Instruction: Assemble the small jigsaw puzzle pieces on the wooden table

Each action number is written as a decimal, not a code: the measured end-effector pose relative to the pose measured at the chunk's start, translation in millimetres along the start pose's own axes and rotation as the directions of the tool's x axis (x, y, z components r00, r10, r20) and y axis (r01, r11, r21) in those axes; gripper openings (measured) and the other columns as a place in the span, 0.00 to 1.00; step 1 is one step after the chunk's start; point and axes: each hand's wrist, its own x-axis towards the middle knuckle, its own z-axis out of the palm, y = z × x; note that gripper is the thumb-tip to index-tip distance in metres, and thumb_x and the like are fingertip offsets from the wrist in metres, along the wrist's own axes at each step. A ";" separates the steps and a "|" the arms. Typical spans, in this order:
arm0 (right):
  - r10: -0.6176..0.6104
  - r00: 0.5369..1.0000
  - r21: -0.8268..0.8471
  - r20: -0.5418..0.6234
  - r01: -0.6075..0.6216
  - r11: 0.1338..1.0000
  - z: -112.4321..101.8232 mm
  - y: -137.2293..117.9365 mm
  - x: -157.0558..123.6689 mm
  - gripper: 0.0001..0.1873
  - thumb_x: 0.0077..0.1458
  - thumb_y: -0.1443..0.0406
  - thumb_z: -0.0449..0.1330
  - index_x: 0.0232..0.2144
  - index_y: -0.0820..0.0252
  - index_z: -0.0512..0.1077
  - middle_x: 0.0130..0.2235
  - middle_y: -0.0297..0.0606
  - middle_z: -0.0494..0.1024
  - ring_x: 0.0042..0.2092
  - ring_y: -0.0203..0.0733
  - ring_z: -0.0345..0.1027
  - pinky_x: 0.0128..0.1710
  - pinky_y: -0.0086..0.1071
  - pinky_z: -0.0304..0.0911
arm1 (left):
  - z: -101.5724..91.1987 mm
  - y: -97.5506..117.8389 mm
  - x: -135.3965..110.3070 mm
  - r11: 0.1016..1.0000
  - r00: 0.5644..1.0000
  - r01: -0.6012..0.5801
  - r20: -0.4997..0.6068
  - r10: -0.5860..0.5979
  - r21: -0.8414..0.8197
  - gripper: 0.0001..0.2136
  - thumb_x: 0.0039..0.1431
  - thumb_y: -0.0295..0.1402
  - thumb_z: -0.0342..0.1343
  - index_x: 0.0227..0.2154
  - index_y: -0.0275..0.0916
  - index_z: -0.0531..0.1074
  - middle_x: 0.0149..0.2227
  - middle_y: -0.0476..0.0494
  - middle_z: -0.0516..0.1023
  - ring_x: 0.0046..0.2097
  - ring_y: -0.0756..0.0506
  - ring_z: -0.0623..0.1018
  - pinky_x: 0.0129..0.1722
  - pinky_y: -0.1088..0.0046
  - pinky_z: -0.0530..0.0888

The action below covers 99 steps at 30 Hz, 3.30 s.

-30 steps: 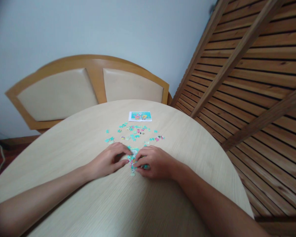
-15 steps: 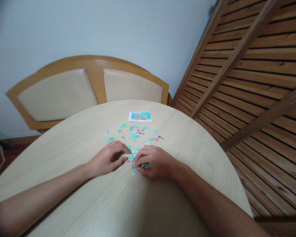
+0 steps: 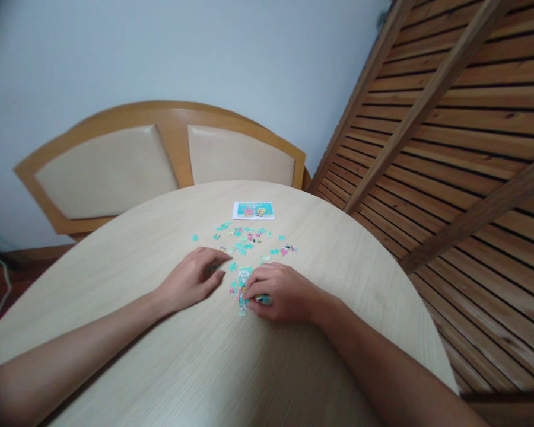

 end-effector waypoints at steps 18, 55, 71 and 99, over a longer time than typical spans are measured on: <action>0.015 0.999 -0.015 0.028 -0.015 1.000 -2.0 -0.9 0.7 0.08 0.59 0.67 0.60 0.38 0.57 0.79 0.41 0.38 0.82 0.42 0.41 0.75 0.51 0.39 0.66 | -5.6 -36.1 5.4 0.986 0.999 -0.031 0.040 0.025 0.166 0.18 0.65 0.36 0.53 0.56 0.39 0.66 0.54 0.37 0.76 0.57 0.37 0.73 0.59 0.52 0.70; 0.505 0.860 -0.216 -0.070 -0.507 0.834 11.2 43.9 1.2 0.28 0.70 0.56 0.46 0.68 0.53 0.58 0.69 0.40 0.60 0.70 0.55 0.49 0.66 0.57 0.49 | -11.1 4.0 6.5 0.862 0.819 -0.504 0.282 0.499 -0.061 0.17 0.69 0.34 0.50 0.58 0.44 0.71 0.60 0.39 0.72 0.61 0.38 0.70 0.62 0.54 0.66; 0.254 0.963 -0.152 -0.084 -0.265 0.952 -12.1 41.2 -12.8 0.13 0.62 0.67 0.59 0.47 0.53 0.79 0.48 0.43 0.81 0.54 0.47 0.72 0.55 0.43 0.66 | -15.2 9.1 2.8 0.883 0.842 -0.460 0.272 0.466 -0.089 0.18 0.69 0.35 0.50 0.60 0.45 0.68 0.60 0.40 0.72 0.62 0.39 0.69 0.62 0.53 0.66; 0.292 0.957 -0.088 -0.006 -0.291 0.953 -23.4 14.1 -6.2 0.05 0.57 0.65 0.63 0.38 0.55 0.77 0.38 0.38 0.81 0.44 0.45 0.74 0.52 0.42 0.63 | -11.7 14.9 -0.1 0.890 0.847 -0.450 0.278 0.453 -0.078 0.16 0.70 0.38 0.49 0.57 0.43 0.69 0.57 0.37 0.72 0.58 0.37 0.71 0.59 0.55 0.68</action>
